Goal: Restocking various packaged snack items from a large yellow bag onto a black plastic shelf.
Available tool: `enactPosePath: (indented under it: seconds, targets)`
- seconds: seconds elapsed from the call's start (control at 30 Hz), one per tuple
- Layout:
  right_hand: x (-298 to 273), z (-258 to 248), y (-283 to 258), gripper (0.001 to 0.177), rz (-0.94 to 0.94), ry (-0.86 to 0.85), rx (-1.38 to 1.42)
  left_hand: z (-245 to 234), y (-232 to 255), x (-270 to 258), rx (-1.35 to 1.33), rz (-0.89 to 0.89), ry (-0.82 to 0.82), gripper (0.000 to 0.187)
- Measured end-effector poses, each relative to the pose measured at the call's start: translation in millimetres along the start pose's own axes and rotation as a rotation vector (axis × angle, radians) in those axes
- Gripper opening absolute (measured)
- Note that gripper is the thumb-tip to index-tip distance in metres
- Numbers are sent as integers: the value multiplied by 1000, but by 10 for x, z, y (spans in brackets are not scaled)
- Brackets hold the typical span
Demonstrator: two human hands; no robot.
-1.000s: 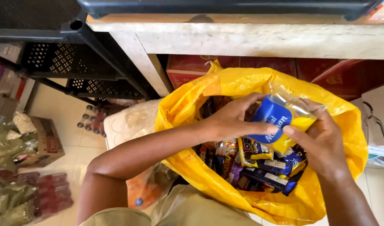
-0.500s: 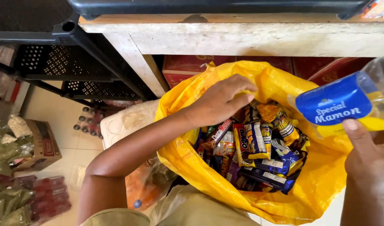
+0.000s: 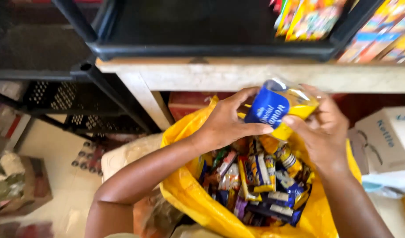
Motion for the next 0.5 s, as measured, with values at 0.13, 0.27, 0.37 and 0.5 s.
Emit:
enactPosePath:
  seconds: [0.13,0.27,0.37,0.5]
  targets:
    - [424,193,-1,61,24,-33,72,-215,-90,214,-102,-54,133,81]
    - [697,330,-4,56,59,-74,149,-406,-206,393,-356,-56,188,76]
    - [797,283,44,50,72,-83,174,-503,-174,382,-199,-106,85,75]
    - [526,141,8,47,213,-109,210,-310,-137,118,-471,-176,-28,73]
Point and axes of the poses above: each hand's wrist, its own x-axis towards the middle knuckle, its own z-axis out of the palm, y = z × x, the point moved 6 cm from there along x, towards the middle knuckle, and after that the axes turned 6 degrees about z, right-handed, at the moved point
